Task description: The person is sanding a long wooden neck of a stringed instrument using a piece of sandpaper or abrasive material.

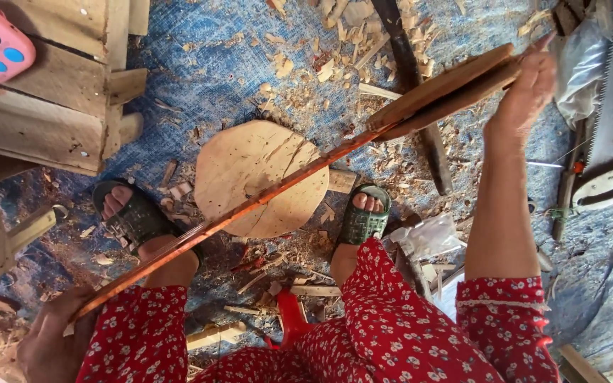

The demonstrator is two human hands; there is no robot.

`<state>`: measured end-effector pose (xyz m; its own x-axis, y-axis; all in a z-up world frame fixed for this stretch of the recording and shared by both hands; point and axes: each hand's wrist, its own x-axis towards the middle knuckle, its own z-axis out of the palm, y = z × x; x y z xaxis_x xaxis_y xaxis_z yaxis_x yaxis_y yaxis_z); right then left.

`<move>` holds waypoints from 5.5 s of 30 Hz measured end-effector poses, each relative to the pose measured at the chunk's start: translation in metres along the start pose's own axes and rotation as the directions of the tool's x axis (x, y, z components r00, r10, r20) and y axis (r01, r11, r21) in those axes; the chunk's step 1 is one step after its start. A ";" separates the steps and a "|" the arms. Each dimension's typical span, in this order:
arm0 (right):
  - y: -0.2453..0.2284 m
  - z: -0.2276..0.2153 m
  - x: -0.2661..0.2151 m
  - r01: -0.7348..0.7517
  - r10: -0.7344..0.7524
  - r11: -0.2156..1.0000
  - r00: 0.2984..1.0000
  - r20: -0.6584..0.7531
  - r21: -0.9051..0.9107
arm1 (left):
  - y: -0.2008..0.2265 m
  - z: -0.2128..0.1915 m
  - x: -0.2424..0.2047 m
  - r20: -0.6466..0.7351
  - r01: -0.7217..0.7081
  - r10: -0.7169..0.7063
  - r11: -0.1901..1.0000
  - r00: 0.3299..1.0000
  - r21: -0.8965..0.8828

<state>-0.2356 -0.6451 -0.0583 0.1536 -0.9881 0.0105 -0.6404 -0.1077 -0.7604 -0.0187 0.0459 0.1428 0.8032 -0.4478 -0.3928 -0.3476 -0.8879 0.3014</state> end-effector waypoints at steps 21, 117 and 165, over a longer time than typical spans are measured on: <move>-0.106 0.108 -0.108 0.739 0.098 0.356 0.580 0.809 -0.573 | -0.125 0.049 0.010 0.550 0.465 -0.468 0.871 0.692 0.155; -0.111 0.098 -0.138 0.579 0.289 0.387 0.663 0.691 -0.718 | -0.096 0.044 0.030 0.576 0.535 -0.319 0.807 0.753 -0.252; -0.143 0.066 -0.161 0.406 -0.539 0.813 0.251 0.804 0.418 | -0.046 0.012 0.062 0.587 0.719 -0.664 0.669 0.463 0.190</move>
<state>-0.1191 -0.4634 0.0060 0.9888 -0.1016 -0.1093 -0.1433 -0.4425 -0.8852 0.0410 0.0579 0.0940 0.3191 0.3206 -0.8918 0.2526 -0.9358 -0.2460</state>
